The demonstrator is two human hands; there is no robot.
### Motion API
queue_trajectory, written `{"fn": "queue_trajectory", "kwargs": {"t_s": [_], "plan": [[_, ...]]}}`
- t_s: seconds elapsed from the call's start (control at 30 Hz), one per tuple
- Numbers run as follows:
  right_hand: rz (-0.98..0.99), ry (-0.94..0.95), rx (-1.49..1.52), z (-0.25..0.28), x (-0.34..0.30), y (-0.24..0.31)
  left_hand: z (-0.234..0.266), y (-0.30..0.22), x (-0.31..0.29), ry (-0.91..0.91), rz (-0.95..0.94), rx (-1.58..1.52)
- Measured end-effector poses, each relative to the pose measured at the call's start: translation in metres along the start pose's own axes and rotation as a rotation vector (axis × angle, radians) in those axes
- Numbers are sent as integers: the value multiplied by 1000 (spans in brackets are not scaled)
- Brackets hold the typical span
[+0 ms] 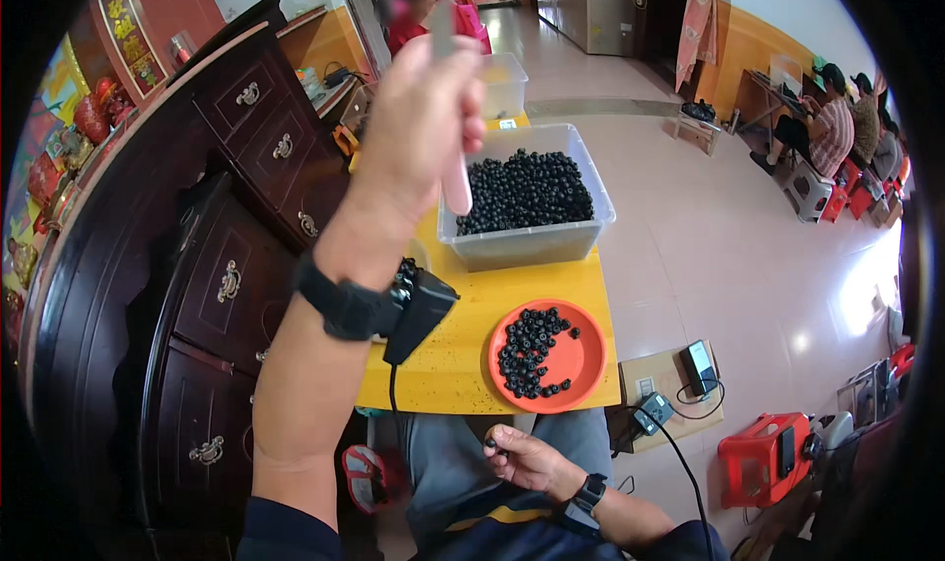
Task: Inspecting and sorting small black spherical rubber components from a plate into a bowl using tweezers.
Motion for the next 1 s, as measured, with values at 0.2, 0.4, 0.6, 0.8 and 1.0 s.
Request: {"fn": "queue_trajectory", "kwargs": {"t_s": [0.2,0.4,0.6,0.8,1.0], "plan": [[6,-12,18,0,-8,2,-51,23,-122,487,-464,440],[115,-7,42,11,-11,19,-11,150,-221,963,-24,745],[155,52,64,5,-15,28,37,186,-269,742,197,712],[14,-47,125,25,-2,10,80,213,-299,356,420,592],[-14,-110,134,42,4,-3,91,218,-312,279,389,567]]}}
Point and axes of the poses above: each hand's wrist, its own x-axis towards the middle knuckle, its own z-axis out of the back of the hand, y = z × x, the point moved 7 cm from there along x, towards the middle knuckle, and after that the axes turned 15 degrees about -y, right-handed, at the moved point
